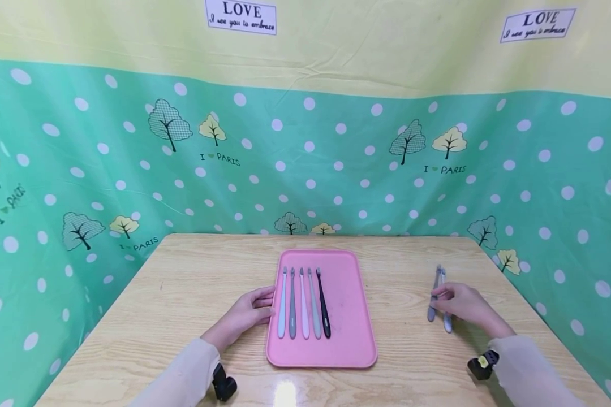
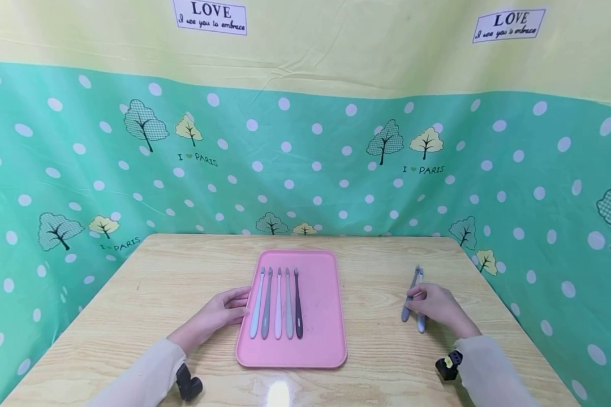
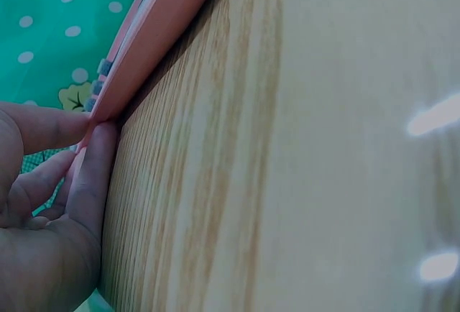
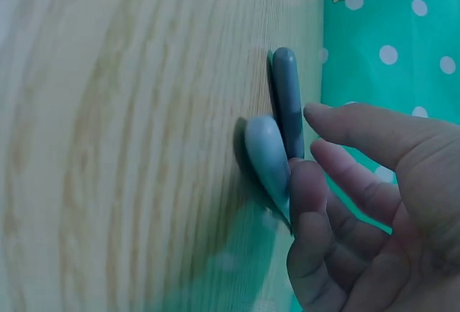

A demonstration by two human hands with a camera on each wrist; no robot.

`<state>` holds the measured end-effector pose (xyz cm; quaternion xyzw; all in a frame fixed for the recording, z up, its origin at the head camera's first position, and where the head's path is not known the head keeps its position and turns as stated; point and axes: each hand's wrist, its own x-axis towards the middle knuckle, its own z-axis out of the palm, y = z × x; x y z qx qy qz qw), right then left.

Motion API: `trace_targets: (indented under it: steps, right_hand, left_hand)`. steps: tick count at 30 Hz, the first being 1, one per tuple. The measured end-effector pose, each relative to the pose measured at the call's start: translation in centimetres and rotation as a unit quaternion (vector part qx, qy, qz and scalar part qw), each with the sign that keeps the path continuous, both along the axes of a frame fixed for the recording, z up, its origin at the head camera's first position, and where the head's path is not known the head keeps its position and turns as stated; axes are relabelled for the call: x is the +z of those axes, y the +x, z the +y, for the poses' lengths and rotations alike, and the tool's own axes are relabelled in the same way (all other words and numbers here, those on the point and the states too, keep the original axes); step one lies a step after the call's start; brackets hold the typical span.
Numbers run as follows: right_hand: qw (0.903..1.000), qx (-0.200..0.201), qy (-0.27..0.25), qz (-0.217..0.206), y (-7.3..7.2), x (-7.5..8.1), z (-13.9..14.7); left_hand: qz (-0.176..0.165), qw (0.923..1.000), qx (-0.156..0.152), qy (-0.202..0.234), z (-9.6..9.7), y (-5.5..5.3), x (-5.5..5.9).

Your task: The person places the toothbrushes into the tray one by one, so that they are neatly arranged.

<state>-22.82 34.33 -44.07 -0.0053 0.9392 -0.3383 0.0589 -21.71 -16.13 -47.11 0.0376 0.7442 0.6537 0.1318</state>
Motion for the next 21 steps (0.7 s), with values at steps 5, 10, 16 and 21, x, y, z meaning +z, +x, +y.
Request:
trace_targets:
  steps: [5,10,16,21]
  right_hand:
    - [0.9999,0.001,0.012,0.004,-0.1,0.0,-0.2]
    - [0.9999,0.001,0.014,0.005,-0.3,-0.1,-0.3]
    - [0.9999,-0.001,0.014,-0.006,-0.3,0.2,-1.0]
    - [0.9995,-0.012,0.004,-0.029,-0.2,0.5,-1.5]
  left_hand:
    - [-0.002,1.0,0.002,0.003,0.0,0.0,0.0]
    - [-0.004,1.0,0.008,0.001,0.1,0.1,0.2]
    - [-0.002,1.0,0.01,-0.002,0.0,0.1,0.0]
    - [0.0,1.0,0.008,-0.002,-0.1,0.0,-0.1]
